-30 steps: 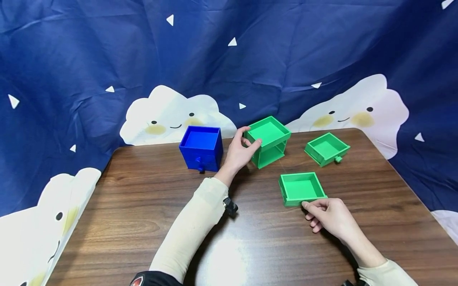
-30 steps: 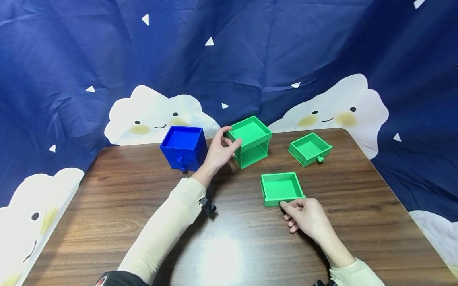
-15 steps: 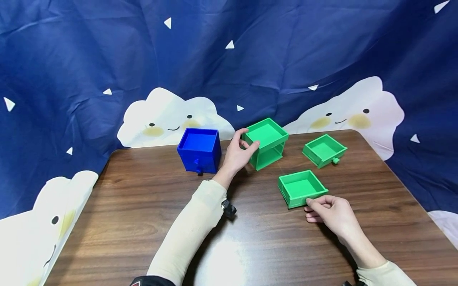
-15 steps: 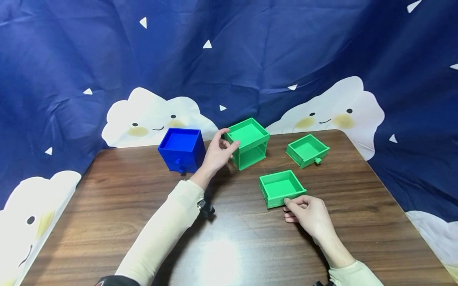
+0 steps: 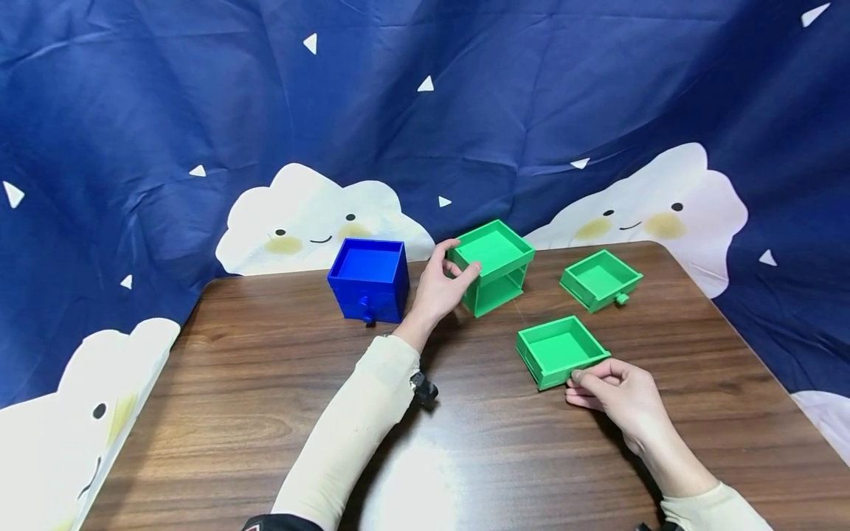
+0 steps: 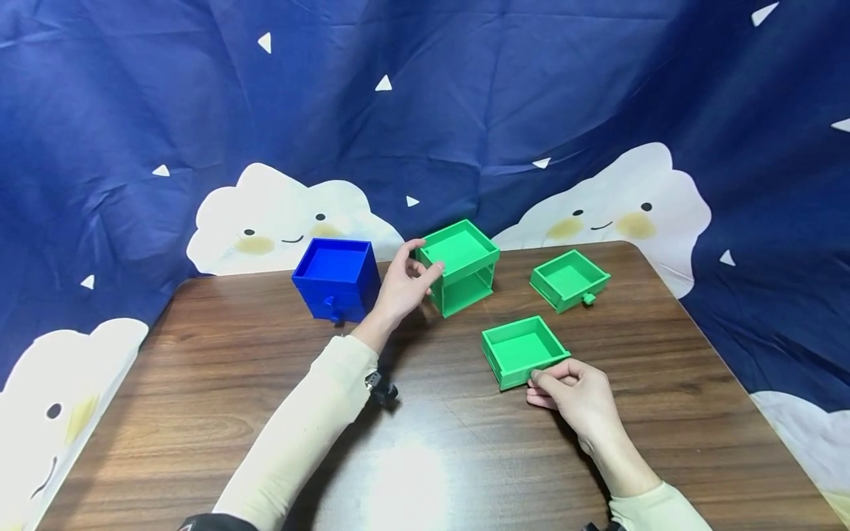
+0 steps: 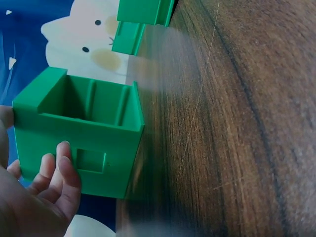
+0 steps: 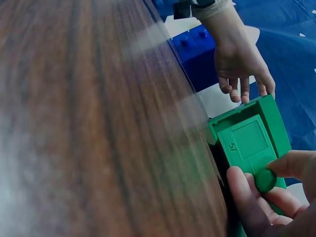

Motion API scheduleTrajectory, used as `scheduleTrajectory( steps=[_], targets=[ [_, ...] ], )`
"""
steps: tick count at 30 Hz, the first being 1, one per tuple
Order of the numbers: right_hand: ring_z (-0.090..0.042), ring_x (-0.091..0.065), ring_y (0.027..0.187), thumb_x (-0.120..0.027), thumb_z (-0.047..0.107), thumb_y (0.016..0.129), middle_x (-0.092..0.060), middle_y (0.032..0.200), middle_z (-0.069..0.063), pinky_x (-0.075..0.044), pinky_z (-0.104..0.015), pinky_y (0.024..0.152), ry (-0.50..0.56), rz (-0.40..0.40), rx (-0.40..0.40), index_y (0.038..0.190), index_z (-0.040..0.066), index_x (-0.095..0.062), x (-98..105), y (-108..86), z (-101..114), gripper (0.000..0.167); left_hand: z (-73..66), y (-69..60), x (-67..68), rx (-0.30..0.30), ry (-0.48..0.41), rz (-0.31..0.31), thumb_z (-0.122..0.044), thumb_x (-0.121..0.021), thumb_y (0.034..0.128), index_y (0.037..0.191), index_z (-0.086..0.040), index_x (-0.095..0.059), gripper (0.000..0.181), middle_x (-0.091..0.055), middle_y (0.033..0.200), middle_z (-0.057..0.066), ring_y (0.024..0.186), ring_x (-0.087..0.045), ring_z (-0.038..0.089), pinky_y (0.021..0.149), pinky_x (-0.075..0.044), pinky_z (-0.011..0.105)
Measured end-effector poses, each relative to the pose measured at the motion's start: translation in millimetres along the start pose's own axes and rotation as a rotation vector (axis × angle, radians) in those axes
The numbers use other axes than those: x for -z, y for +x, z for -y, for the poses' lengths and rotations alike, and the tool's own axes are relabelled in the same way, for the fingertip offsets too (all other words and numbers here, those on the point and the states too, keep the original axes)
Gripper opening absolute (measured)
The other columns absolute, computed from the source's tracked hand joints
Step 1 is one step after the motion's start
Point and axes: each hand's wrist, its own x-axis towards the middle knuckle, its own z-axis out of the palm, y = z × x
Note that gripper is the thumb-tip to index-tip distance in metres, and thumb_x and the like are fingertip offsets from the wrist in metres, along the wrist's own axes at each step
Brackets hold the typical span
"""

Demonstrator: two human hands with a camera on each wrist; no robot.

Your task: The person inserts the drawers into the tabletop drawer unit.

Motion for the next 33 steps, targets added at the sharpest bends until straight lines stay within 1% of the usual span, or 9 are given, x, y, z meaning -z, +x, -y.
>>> scheduleTrajectory(
  steps=[3,7,10,16,24,29,33],
  targets=[
    [-0.019,-0.081,0.076,-0.069,-0.009,0.099,-0.079,0.084,-0.006,-0.068,-0.035,0.076,0.021,0.012,0.011,0.091,-0.005,-0.07,1,0.5,0,0.009,0.4,0.1,1.1,-0.003,-0.003,-0.004,-0.041,-0.074,0.0999,0.155,-0.023,-0.052,0.062,-0.058,0.093,0.0,0.08,-0.055,0.018,0.07,-0.046,0.027],
    [-0.02,-0.082,0.076,-0.067,-0.011,0.099,-0.08,0.085,-0.006,-0.068,-0.036,0.076,0.061,0.017,0.025,0.092,-0.007,-0.07,2,1.7,0,0.009,-0.1,1.7,2.3,-0.023,-0.002,-0.003,-0.039,-0.074,0.1001,0.155,-0.022,-0.052,0.062,-0.058,0.092,-0.001,0.083,-0.057,0.021,0.071,-0.046,0.026],
    [-0.02,-0.082,0.076,-0.066,-0.012,0.099,-0.08,0.085,-0.006,-0.068,-0.035,0.076,0.076,0.018,0.027,0.091,-0.006,-0.071,2,2.4,1,0.012,-0.3,2.9,2.6,-0.032,0.001,0.001,-0.039,-0.074,0.1004,0.156,-0.021,-0.051,0.063,-0.057,0.091,-0.002,0.083,-0.057,0.021,0.071,-0.046,0.026],
    [-0.019,-0.082,0.078,-0.067,-0.011,0.099,-0.08,0.087,-0.005,-0.068,-0.034,0.077,0.081,0.026,0.025,0.088,-0.002,-0.071,2,3.9,2,0.015,-1.0,2.7,2.1,-0.03,0.009,0.004,-0.04,-0.073,0.101,0.156,-0.022,-0.05,0.062,-0.058,0.092,-0.001,0.079,-0.056,0.017,0.071,-0.047,0.027],
    [-0.018,-0.082,0.078,-0.067,-0.01,0.099,-0.078,0.086,-0.004,-0.067,-0.034,0.078,0.055,0.043,0.041,0.088,-0.004,-0.07,-3,9.8,5,0.013,-0.5,2.1,-0.3,-0.027,0.002,0.001,-0.041,-0.074,0.1009,0.156,-0.023,-0.05,0.063,-0.059,0.092,0.0,0.081,-0.056,0.018,0.072,-0.047,0.027],
    [-0.017,-0.082,0.077,-0.066,-0.011,0.099,-0.078,0.085,-0.004,-0.067,-0.034,0.079,0.046,0.044,0.043,0.087,-0.003,-0.07,-7,15.3,6,0.015,1.1,1.9,-0.5,-0.028,0.0,0.004,-0.041,-0.073,0.1012,0.156,-0.023,-0.05,0.062,-0.058,0.092,0.0,0.079,-0.056,0.018,0.072,-0.047,0.027],
    [-0.017,-0.082,0.077,-0.064,-0.011,0.099,-0.078,0.086,-0.004,-0.068,-0.034,0.079,0.038,0.048,0.039,0.087,-0.002,-0.07,-12,19.1,6,0.016,2.8,0.5,1.1,-0.021,-0.006,0.01,-0.041,-0.073,0.1013,0.156,-0.023,-0.05,0.063,-0.059,0.092,0.001,0.08,-0.058,0.02,0.072,-0.047,0.027]
  ],
)
